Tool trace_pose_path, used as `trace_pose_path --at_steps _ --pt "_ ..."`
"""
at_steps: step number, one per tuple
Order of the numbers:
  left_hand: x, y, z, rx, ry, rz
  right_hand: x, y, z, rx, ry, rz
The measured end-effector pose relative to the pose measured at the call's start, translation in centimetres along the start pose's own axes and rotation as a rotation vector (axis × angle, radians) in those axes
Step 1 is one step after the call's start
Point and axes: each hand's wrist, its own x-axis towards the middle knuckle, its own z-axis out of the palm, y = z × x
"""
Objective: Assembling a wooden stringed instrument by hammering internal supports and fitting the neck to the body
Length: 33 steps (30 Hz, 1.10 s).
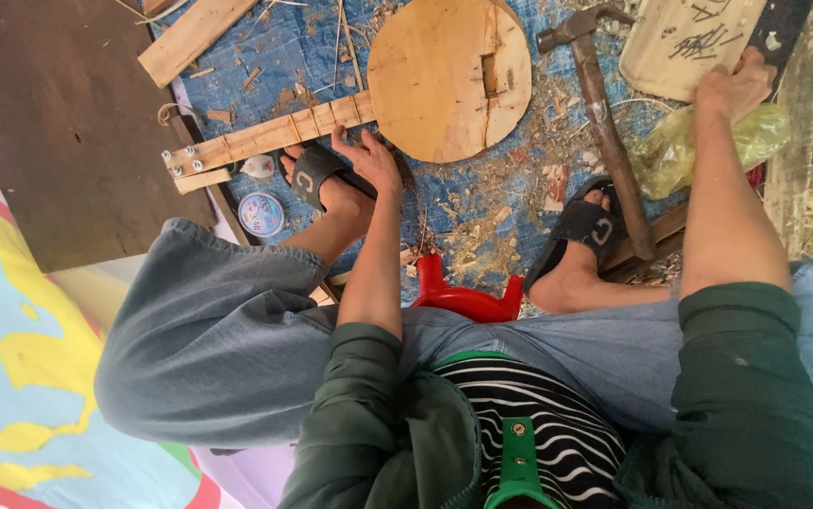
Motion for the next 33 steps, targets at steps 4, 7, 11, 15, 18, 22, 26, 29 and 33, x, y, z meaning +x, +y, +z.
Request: trace_pose_path --at_steps 4,7,11,15,18,22,26,29,33 --pt "0.0 0.1 0.3 0.015 0.010 0.011 1.3 3.3 3.2 0.034 0.069 -0.084" --pt "0.1 0.1 0.8 0.031 0.044 -0.008 2.1 5.0 4.6 0.188 0.117 -0.081" --pt "0.0 0.0 1.0 0.043 0.034 0.035 2.0 5.1 3.5 0.248 0.125 -0.063" --pt "-0.1 0.4 0.9 0.025 0.020 0.026 1.6 4.8 2.5 0.344 0.220 -0.187" --pt "0.1 0.5 0.9 0.015 0.031 0.010 1.0 3.8 2.1 0.466 0.239 -0.171" --pt "0.0 0.6 0.6 -0.004 0.020 -0.004 -0.9 -1.4 -1.6 0.114 0.239 -0.210" --pt "0.1 0.2 0.3 -0.035 -0.006 0.007 -1.4 -4.9 -3.6 0.364 0.080 -0.036" --pt "0.0 0.6 0.2 -0.055 -0.017 0.000 -0.3 -4.1 -3.5 -0.057 0.068 -0.413" --pt "-0.3 1.5 0.2 -0.024 -0.018 -0.017 1.5 -3.5 -2.0 0.025 0.158 -0.378"
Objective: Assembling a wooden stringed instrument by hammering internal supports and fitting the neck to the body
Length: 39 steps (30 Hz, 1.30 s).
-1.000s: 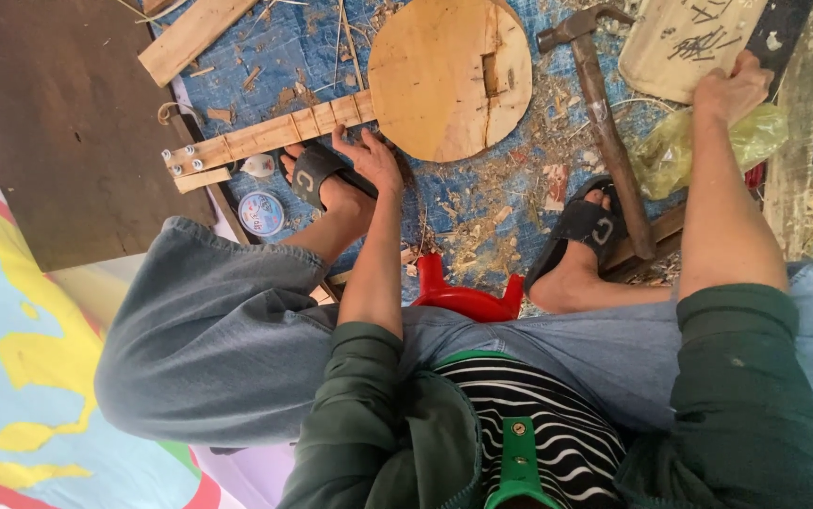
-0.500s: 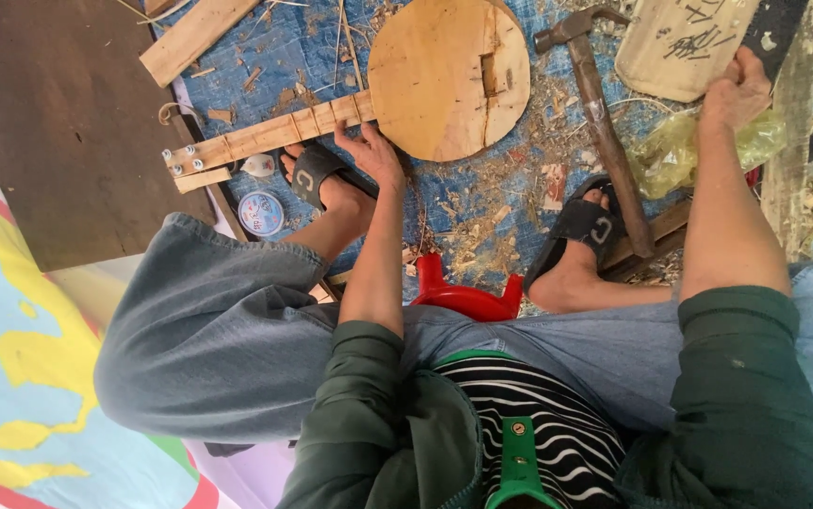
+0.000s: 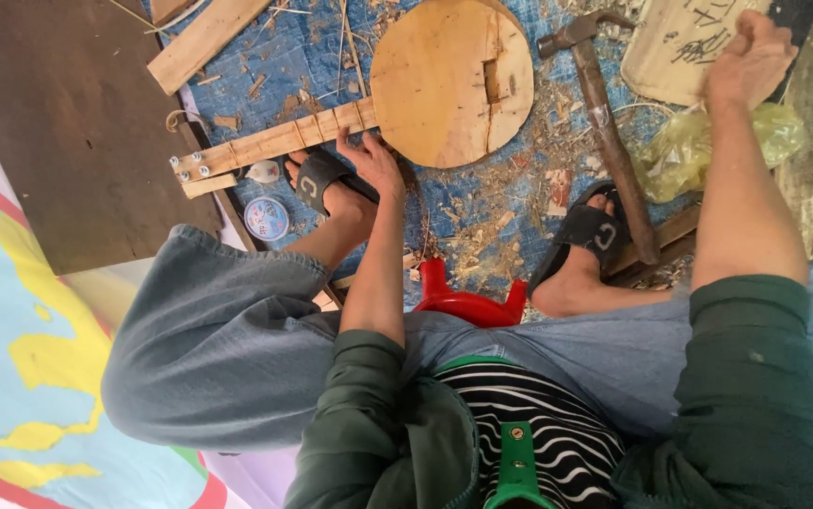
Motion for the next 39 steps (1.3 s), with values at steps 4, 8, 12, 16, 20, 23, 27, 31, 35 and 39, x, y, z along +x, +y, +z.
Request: trace_pose_path --at_steps 4,8,12,16,20,23,27,31,35,39 --pt "0.3 -0.8 -0.1 0.014 0.007 0.008 1.4 5.0 4.4 -0.179 -0.131 -0.104" --pt "0.1 -0.2 0.2 0.066 0.017 0.019 2.8 8.9 8.5 -0.294 -0.127 0.155" --pt "0.0 -0.1 -0.1 0.042 0.003 0.043 3.7 12.0 12.7 -0.397 0.152 0.097" --pt "0.3 0.2 0.2 0.032 0.008 0.065 5.1 7.5 12.3 -0.501 0.167 0.063" --pt "0.1 0.1 0.2 0.075 0.032 0.012 4.0 7.6 13.9 -0.502 0.116 0.222" --pt "0.4 -0.1 0.5 0.059 0.050 0.022 3.9 8.4 15.2 -0.448 0.175 0.248" --pt "0.6 -0.6 0.4 0.048 0.057 0.008 3.3 16.2 21.3 -0.118 -0.084 0.439" --pt "0.1 0.6 0.1 0.038 0.038 0.008 4.1 9.2 14.5 -0.572 0.038 0.208" --pt "0.5 0.6 0.3 -0.010 0.057 -0.033 5.1 10.0 15.3 -0.565 0.182 0.056" --pt "1.0 0.3 0.4 -0.021 0.086 -0.052 5.7 6.4 12.7 -0.837 -0.086 -0.050"
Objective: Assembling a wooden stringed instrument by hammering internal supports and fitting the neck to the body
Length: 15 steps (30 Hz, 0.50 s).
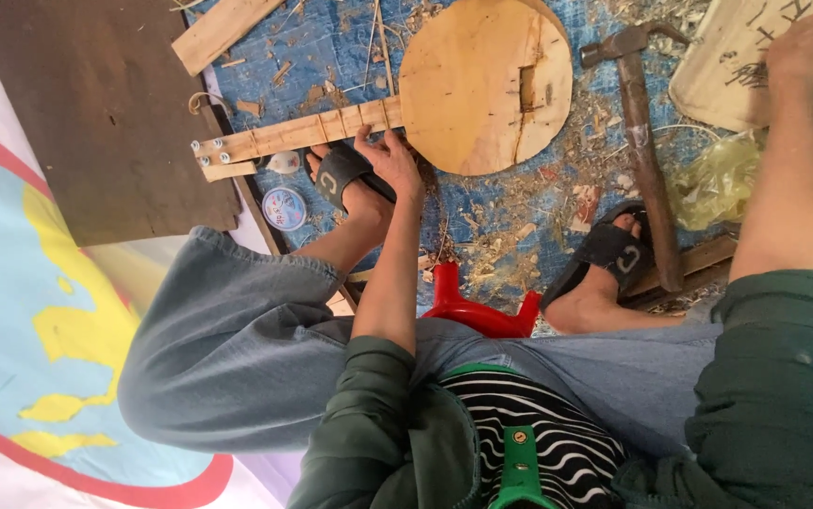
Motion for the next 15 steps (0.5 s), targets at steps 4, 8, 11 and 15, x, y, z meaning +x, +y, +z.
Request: trace_pose_path --at_steps 4,8,11,15 --pt "0.4 -0.4 -0.2 -0.044 -0.022 0.020 -0.4 -0.1 -1.8 0.152 -0.215 -0.028" --pt "0.8 -1.1 -0.3 -0.027 -0.022 0.025 0.0 -0.4 6.8 -0.644 -0.425 -0.307" --pt "0.7 -0.7 -0.4 -0.036 -0.025 0.029 -0.3 1.7 5.6 -0.616 -0.146 -0.274" --pt "0.6 0.0 -0.5 -0.056 -0.043 0.021 1.5 2.9 -0.4 0.826 0.687 -0.267"
